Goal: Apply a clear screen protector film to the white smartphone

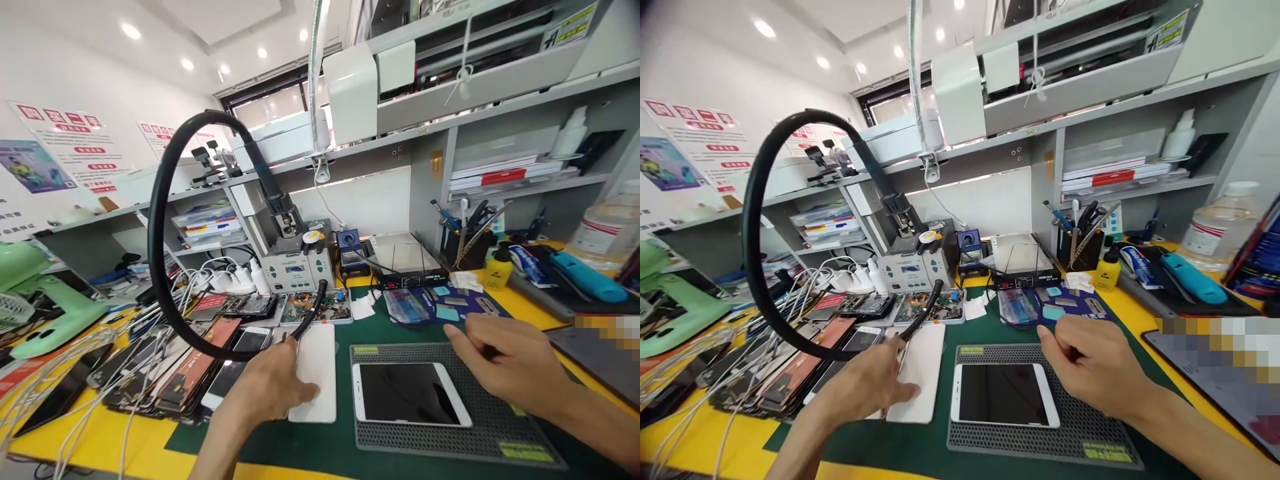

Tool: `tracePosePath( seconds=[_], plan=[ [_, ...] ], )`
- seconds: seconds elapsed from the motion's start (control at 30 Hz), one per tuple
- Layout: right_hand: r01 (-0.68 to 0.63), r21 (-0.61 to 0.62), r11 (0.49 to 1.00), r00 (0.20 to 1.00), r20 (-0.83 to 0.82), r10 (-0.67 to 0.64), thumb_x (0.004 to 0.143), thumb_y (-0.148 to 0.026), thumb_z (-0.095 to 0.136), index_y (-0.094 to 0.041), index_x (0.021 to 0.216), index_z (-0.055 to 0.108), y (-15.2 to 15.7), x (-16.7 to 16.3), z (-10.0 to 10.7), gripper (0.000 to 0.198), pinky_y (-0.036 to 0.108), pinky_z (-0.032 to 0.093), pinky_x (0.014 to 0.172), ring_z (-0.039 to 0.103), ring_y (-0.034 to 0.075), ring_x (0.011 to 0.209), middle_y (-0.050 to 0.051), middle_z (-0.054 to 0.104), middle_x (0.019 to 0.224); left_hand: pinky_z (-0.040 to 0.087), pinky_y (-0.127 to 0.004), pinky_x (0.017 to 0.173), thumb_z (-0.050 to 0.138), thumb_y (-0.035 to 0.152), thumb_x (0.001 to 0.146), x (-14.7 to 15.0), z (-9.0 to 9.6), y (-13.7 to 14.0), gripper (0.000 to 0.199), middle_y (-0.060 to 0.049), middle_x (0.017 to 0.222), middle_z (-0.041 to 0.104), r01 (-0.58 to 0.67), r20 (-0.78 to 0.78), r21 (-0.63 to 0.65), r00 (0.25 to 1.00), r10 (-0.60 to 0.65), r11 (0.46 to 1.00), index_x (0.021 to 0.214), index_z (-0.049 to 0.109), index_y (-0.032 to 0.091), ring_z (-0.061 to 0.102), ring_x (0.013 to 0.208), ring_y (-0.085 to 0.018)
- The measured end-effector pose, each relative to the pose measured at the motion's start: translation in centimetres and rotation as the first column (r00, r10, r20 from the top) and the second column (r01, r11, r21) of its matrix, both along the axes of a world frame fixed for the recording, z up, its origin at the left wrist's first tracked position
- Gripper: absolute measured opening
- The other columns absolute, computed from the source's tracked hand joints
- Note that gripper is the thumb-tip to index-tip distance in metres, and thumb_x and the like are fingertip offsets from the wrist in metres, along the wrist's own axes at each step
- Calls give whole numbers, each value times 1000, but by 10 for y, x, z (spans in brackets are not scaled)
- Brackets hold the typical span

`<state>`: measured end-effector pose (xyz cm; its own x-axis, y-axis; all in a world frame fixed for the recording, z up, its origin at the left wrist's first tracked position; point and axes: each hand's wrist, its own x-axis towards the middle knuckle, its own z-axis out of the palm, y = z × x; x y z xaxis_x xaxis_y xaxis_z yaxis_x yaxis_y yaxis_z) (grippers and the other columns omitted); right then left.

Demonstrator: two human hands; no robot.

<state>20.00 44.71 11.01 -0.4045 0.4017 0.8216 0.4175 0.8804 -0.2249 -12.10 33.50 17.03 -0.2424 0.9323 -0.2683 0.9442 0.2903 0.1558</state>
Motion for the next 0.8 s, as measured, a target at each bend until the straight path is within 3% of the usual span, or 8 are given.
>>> tracePosePath(
  seconds=[0.13,0.3,0.47,0.53,0.6,0.7,0.8],
  plan=[
    [4,25,1000,1000,11,-5,93,-14,60,-24,62,28,1,-2,3,46,31,24,49,30,11,45,-7,29,54,49,-34,70,71,45,69,-3,-2,1,39,-14,97,75,12,13,0,1000,-12,1000,94,64,17,72,89,-32],
    [6,36,999,999,40,-8,95,-15,58,-24,61,29,-2,-2,2,45,30,25,50,32,11,45,-7,32,53,49,-34,76,73,40,65,1,-2,-4,48,-13,108,70,48,55,32,997,-50,998,105,64,16,69,94,-30],
    [-16,44,999,998,61,13,95,-15,57,-24,62,28,-5,-3,2,46,30,25,51,32,11,46,-7,31,53,48,-33,73,77,38,61,1,-6,-4,60,-12,104,71,17,139,44,990,-23,999,114,63,13,68,91,-29],
    [-16,36,999,998,66,14,95,-15,57,-24,62,28,-5,-4,2,45,29,26,51,32,11,46,-7,32,54,46,-33,71,82,37,55,-1,-5,-2,60,-11,99,70,-8,183,64,983,-4,998,107,65,14,67,89,-30],
    [-8,33,999,998,62,6,96,-15,57,-24,63,27,-5,-4,2,45,29,26,50,32,11,45,-7,32,54,43,-33,69,81,36,56,-4,-2,-2,46,-8,90,68,-40,250,115,968,10,993,95,67,16,64,83,-28],
    [-4,18,1000,999,42,3,97,-16,56,-24,63,26,-4,-3,0,46,30,26,50,32,11,45,-7,32,53,39,-31,65,69,39,75,-5,4,-5,21,-1,73,60,-75,440,218,898,-29,973,78,66,18,57,71,-19],
    [-11,-64,998,1000,12,12,98,-20,56,-24,62,28,-6,-3,-1,46,29,27,48,32,11,45,-7,33,52,38,-27,53,61,52,84,2,2,-6,34,4,62,50,-171,679,286,731,-73,943,83,65,19,51,57,-14]
  ],
)
